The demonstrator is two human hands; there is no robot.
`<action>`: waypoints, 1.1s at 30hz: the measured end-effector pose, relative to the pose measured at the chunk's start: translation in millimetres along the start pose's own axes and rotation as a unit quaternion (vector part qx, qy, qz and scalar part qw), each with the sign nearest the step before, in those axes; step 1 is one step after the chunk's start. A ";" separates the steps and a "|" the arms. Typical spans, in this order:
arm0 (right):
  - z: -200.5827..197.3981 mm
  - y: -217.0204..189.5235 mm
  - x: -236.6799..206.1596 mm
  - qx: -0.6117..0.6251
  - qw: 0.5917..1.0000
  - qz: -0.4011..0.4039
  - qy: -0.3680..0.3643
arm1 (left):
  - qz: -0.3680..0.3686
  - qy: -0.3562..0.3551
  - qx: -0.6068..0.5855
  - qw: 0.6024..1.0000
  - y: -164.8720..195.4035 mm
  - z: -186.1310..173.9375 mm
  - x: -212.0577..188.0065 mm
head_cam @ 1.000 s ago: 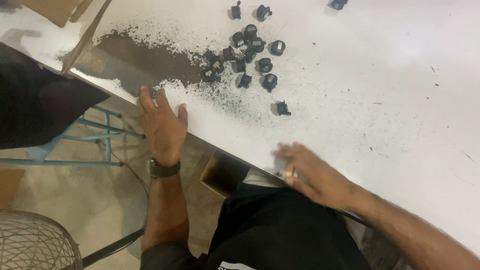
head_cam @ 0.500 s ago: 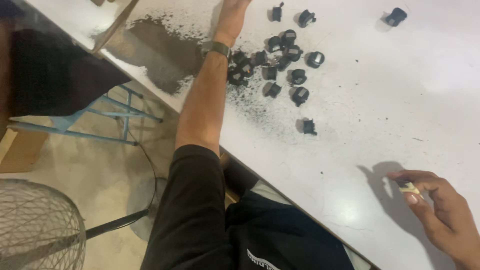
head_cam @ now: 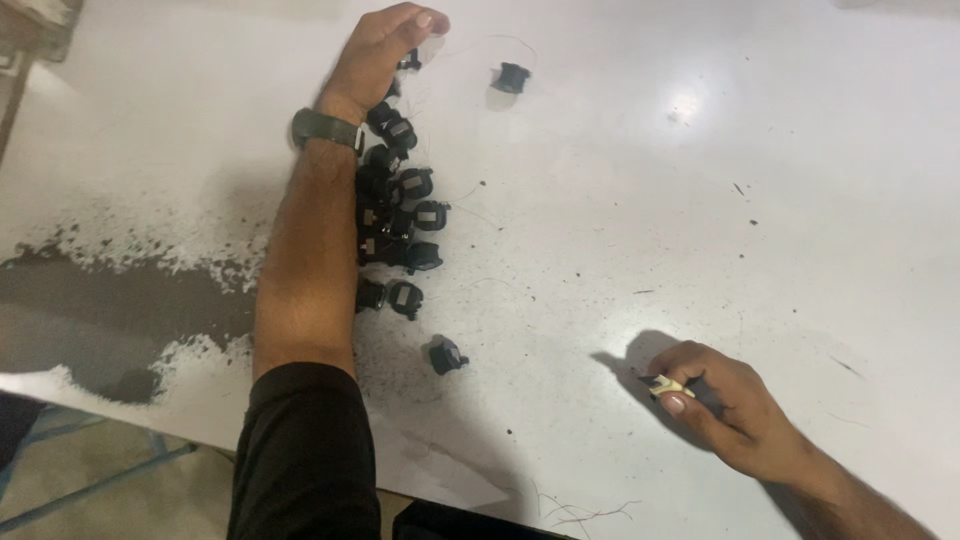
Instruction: The person sits at a white workbench assembling small black plastic and metal clutch components. They pick up parts one at a time, use a small hand tool to press and fit pieces together, set finished assemblies aside, and later work on larger clutch hub assemblies on the table.
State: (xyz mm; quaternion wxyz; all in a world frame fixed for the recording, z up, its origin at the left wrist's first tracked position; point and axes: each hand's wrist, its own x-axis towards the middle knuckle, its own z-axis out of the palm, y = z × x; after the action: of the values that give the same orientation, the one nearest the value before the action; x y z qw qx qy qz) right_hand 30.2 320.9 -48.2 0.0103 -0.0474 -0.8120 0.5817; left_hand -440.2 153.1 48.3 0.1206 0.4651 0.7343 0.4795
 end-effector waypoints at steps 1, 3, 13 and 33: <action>1.4 0.7 -1.5 0.003 1.000 -0.003 0.002 | 0.005 -0.030 -0.009 0.999 -2.1 13.2 7.6; 1.7 2.0 -1.3 0.000 1.000 -0.021 0.006 | 0.017 -0.083 -0.023 0.996 -2.7 38.2 24.2; 8.7 -8.5 -10.8 0.027 0.998 -0.042 0.045 | 0.091 -0.178 -0.001 0.980 28.2 161.5 16.3; 47.6 -49.8 -23.4 -0.132 0.970 -0.078 0.186 | 0.027 -0.053 0.352 0.934 87.1 146.3 -240.2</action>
State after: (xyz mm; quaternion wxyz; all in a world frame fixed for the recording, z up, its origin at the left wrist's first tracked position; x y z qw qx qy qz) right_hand 46.9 258.0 -15.6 0.2001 -0.0921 -0.8667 0.4476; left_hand -170.4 57.2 -20.0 -0.0253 0.5221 0.8358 0.1679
